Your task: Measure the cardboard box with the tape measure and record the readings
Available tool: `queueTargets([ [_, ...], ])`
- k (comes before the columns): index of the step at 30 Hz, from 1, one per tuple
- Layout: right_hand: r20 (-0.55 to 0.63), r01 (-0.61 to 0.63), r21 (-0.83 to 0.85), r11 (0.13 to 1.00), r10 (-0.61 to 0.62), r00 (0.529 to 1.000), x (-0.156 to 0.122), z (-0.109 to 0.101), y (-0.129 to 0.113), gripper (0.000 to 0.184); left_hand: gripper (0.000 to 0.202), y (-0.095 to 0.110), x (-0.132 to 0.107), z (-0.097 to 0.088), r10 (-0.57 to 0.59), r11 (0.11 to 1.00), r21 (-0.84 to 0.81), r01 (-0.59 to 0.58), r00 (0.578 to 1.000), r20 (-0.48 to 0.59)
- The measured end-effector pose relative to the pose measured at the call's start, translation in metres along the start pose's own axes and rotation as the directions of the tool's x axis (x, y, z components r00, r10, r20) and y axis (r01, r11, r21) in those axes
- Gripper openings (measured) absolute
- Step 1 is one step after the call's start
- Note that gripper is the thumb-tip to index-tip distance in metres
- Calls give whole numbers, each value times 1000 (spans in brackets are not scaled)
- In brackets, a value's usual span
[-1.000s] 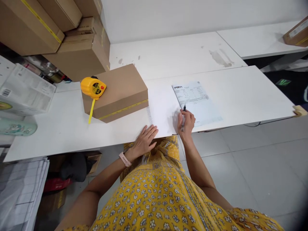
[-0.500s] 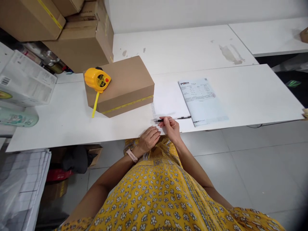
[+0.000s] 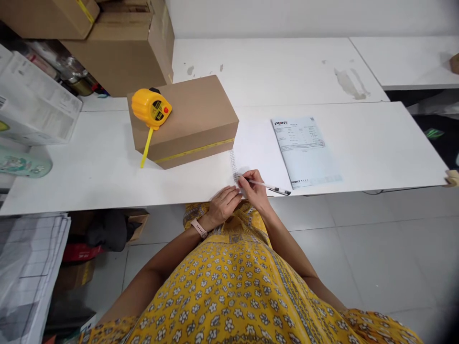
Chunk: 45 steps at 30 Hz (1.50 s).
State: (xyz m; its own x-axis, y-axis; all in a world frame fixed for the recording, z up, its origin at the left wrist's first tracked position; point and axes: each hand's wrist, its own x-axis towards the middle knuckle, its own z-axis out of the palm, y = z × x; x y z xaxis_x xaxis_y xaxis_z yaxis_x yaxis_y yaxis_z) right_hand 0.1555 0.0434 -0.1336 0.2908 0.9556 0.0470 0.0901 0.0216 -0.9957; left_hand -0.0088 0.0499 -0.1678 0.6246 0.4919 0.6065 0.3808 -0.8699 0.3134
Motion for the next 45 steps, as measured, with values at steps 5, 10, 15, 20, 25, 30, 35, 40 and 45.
queueTargets([
  [5,-36,-75,-45,996,74,997,2,3,0,36,19,3,2,0,17,1000,26,-15,997,-74],
  [10,-32,-53,-122,991,50,998,3,2,0,31,18,4,1,1,2,999,34,1,997,-79],
  [15,-131,-36,-137,990,18,991,0,5,2,36,19,4,-1,2,-44,999,6,44,999,-27],
  [20,-121,-3,-218,976,-24,992,-2,7,-1,34,19,4,-1,1,-63,998,-22,62,998,-11],
  [25,-106,16,-236,972,-43,993,-1,6,1,34,18,5,1,-1,-37,999,23,38,999,-26],
  [30,-106,23,-255,967,-52,993,-1,6,5,32,18,6,3,-1,-9,997,70,16,995,-96],
  [35,-90,43,-266,963,-70,993,-1,6,2,33,18,5,1,1,-21,999,35,24,998,-59],
  [40,-88,44,-263,964,-69,994,0,6,1,34,20,3,-4,4,-56,998,-1,56,998,-25],
  [45,-82,40,-258,965,-63,995,0,6,1,35,20,2,-6,7,-51,999,1,51,998,-29],
])
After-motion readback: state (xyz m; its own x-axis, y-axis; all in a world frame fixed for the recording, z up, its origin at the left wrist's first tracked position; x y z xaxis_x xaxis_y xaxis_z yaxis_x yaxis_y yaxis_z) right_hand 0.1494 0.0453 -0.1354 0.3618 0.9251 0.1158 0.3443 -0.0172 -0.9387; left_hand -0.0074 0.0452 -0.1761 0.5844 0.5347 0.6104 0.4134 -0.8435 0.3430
